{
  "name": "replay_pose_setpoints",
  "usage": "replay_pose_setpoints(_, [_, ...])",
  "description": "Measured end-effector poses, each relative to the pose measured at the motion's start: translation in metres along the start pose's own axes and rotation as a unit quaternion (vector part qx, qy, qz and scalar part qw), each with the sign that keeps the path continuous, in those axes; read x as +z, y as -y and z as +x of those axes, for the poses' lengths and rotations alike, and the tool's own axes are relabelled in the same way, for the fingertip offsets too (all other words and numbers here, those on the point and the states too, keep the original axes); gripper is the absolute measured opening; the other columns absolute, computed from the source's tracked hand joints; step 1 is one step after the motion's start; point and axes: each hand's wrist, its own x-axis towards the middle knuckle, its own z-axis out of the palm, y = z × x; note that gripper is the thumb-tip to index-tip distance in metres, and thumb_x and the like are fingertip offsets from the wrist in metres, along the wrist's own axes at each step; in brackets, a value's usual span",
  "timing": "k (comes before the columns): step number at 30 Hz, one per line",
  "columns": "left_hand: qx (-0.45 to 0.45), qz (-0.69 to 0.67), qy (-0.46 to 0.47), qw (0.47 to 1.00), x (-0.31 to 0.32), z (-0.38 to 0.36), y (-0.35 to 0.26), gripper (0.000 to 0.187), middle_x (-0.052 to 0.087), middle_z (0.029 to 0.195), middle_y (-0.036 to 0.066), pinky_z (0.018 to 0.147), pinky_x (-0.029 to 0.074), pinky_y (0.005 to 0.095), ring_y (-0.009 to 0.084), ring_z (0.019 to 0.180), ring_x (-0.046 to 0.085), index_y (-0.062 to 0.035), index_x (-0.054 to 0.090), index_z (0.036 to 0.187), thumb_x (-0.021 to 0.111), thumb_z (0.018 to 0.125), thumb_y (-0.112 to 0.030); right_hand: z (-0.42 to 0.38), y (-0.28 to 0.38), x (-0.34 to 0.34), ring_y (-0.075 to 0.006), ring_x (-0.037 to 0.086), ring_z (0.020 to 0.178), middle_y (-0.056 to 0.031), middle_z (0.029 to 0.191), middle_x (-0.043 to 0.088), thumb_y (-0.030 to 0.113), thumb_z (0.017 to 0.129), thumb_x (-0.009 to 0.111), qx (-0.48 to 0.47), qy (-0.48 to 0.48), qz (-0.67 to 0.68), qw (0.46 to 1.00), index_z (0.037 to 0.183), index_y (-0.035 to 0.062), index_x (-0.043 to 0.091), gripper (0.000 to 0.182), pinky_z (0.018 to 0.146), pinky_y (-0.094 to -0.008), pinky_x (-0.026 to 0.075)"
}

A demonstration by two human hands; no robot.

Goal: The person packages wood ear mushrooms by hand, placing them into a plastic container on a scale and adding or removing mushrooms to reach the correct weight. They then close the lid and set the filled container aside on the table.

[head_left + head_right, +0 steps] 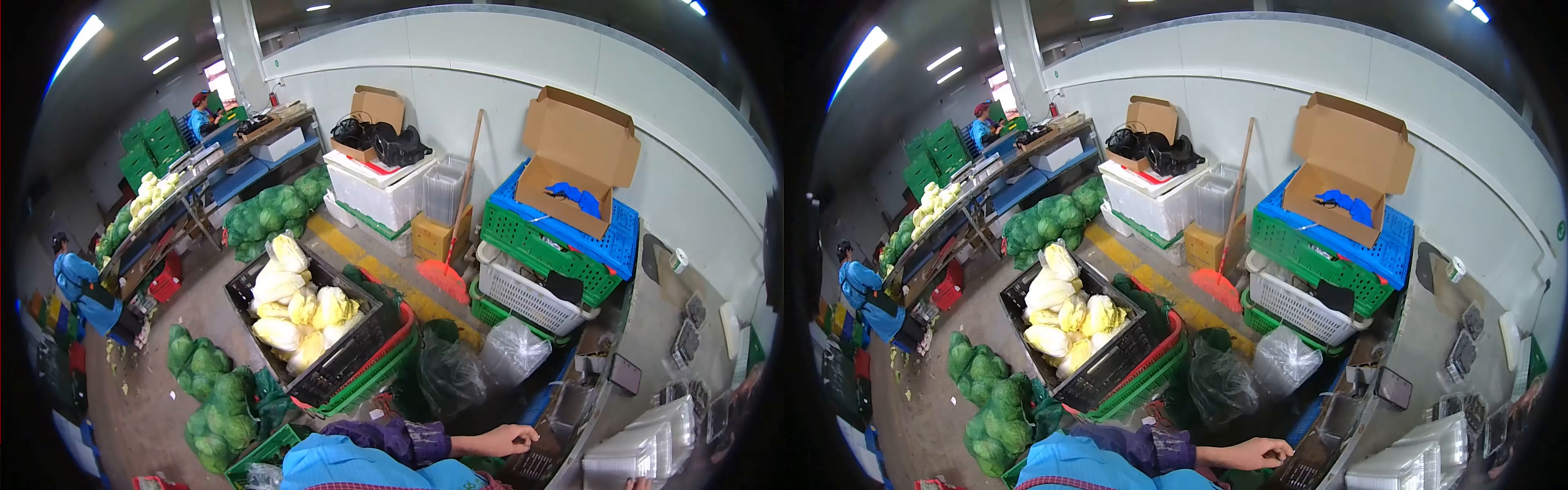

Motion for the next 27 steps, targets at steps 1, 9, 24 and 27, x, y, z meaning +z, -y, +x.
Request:
replay_pose_setpoints(1, [0.002, 0.002, 0.000, 1.000, 0.003, -0.002, 0.003, 0.030, 0.062, 0.091, 0.007, 0.075, 0.046, 0.0289, 0.0172, 0.083, 0.059, -0.0022, 0.054, 0.113, 0.059, 0.085, -0.010, 0.000, -0.008, 0.002, -0.0409, 0.058, 0.079, -0.0220, 0.091, 0.062, 0.032, 0.091, 0.057, 0.000, -0.002, 0.001, 1.000, 0.102, 0.0031, 0.063, 0.031, 0.068, -0.0433, 0.048])
replay_pose_setpoints(9, [-0.002, 0.019, 0.019, 1.000, 0.007, -0.011, 0.010, 0.031, 0.061, 0.092, 0.006, 0.072, 0.046, 0.0287, 0.0152, 0.081, 0.057, -0.0020, 0.053, 0.114, 0.058, 0.086, -0.013, -0.002, -0.026, -0.013, -0.0215, 0.060, 0.074, -0.0162, 0.088, 0.068, 0.009, 0.088, 0.061, 0.037, 0.033, 0.158, 0.986, 0.101, -0.0044, 0.065, 0.019, 0.069, -0.0331, 0.048])
replay_pose_setpoints(24, [-0.033, 0.012, 0.032, 0.999, 0.005, -0.011, 0.013, 0.030, 0.060, 0.094, 0.005, 0.079, 0.046, 0.0284, 0.0148, 0.086, 0.057, -0.0051, 0.054, 0.115, 0.059, 0.087, -0.014, 0.008, -0.035, -0.013, -0.0235, 0.061, 0.080, -0.0196, 0.091, 0.067, 0.020, 0.092, 0.056, 0.079, 0.093, 0.235, 0.964, 0.101, -0.0071, 0.063, 0.030, 0.076, -0.0333, 0.047])
replay_pose_setpoints(27, [-0.023, 0.012, 0.030, 0.999, 0.005, -0.008, 0.019, 0.031, 0.061, 0.092, 0.005, 0.076, 0.046, 0.0290, 0.0156, 0.084, 0.057, -0.0032, 0.054, 0.115, 0.058, 0.086, -0.013, 0.007, -0.038, -0.011, -0.0234, 0.060, 0.081, -0.0193, 0.092, 0.067, 0.019, 0.092, 0.056, 0.072, 0.108, 0.245, 0.961, 0.103, -0.0066, 0.063, 0.029, 0.077, -0.0338, 0.046])
